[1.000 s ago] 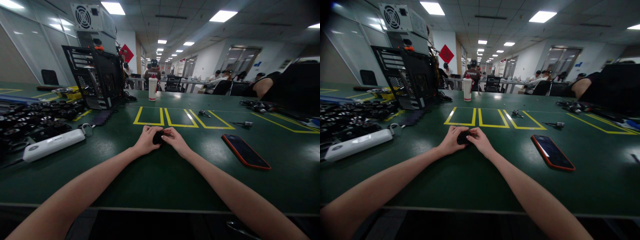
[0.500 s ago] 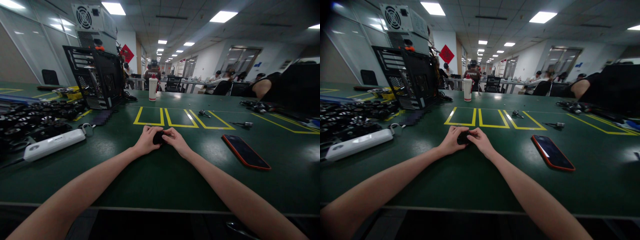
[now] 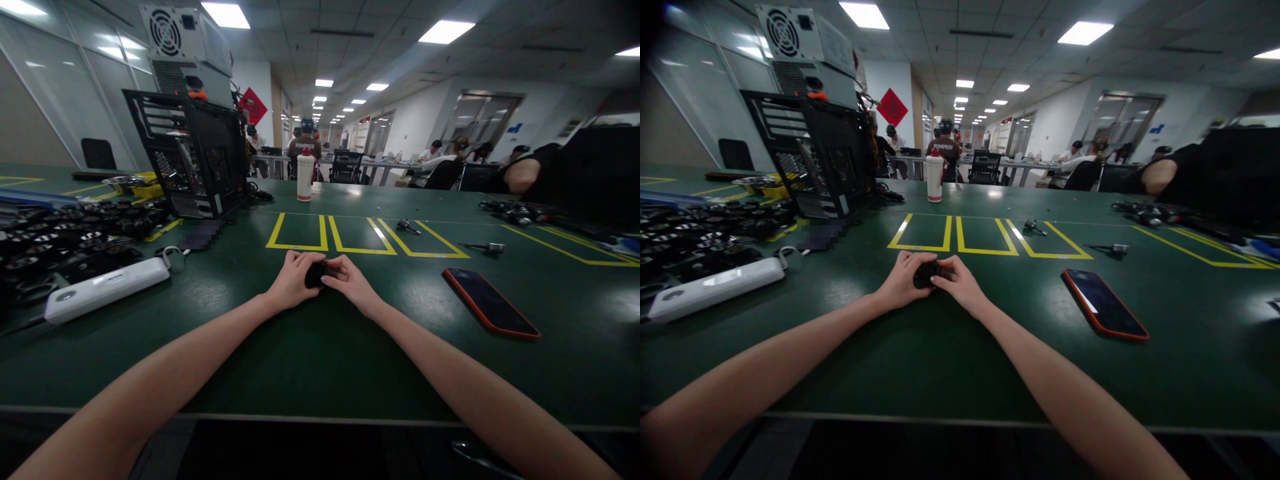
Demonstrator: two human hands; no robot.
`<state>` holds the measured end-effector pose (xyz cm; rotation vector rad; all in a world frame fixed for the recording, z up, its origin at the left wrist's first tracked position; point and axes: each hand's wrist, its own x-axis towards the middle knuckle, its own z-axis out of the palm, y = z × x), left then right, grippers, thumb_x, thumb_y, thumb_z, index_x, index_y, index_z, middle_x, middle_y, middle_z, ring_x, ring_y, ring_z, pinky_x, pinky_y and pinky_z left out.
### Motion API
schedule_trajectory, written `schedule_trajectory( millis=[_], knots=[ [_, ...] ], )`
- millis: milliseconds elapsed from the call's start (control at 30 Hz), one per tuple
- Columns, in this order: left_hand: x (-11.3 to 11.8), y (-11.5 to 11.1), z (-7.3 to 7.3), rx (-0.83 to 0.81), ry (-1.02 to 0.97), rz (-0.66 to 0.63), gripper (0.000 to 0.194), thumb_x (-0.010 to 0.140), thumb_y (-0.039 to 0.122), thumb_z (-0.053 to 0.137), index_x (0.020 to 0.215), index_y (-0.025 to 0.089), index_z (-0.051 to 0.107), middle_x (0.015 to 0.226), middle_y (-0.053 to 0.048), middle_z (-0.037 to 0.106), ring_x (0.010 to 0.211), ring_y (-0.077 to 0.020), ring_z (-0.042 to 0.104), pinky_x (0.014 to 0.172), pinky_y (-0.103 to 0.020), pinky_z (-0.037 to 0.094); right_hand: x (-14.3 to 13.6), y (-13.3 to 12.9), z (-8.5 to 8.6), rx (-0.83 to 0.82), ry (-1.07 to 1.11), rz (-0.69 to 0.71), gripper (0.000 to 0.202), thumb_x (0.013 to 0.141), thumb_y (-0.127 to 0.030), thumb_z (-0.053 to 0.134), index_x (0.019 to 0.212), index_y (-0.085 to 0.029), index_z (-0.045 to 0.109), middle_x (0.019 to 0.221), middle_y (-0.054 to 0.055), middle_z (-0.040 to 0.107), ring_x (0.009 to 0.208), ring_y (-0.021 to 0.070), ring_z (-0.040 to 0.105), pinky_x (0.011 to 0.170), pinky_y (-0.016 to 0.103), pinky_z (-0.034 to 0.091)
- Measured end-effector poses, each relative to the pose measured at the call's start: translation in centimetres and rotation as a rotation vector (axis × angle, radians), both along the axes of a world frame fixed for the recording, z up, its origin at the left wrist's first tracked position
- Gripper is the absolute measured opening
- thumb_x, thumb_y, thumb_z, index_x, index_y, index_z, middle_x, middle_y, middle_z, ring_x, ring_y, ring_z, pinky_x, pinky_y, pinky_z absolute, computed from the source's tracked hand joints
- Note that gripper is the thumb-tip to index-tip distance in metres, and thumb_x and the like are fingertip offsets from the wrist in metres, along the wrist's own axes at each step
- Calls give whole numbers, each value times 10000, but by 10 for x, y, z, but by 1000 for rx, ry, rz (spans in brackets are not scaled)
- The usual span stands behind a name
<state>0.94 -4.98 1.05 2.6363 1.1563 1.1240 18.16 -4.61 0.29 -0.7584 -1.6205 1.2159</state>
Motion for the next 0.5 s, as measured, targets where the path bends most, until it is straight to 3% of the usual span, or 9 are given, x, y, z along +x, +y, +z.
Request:
schedule_trajectory(
  millis=[100, 200, 500],
  knots=[
    [0, 0, 0, 6, 2, -2, 591, 623, 195, 634, 1158, 229, 384, 1129, -29, 501, 971, -231, 409, 826, -371, 340, -1, 1, 1, -4, -31, -57, 209, 701, -310, 587, 861, -207, 500, 909, 6, 543, 901, 137, 531, 859, 344, 414],
    [0, 0, 0, 7, 1, 2, 588, 623, 193, 632, 1156, 226, 388, 1125, -30, 504, 971, -232, 407, 820, -368, 345, -2, 5, 0, -44, -45, -86, 275, 690, -319, 599, 920, -203, 502, 948, 24, 548, 928, 148, 522, 867, 353, 407],
    [0, -1, 1, 10, -11, -2, 595, 617, 179, 634, 1160, 221, 393, 1120, -29, 505, 959, -231, 400, 806, -360, 354, 1, 3, -4, -27, 15, 15, 369, 609, -221, 675, 913, -222, 465, 966, 10, 520, 949, 151, 527, 892, 371, 394]
  ],
)
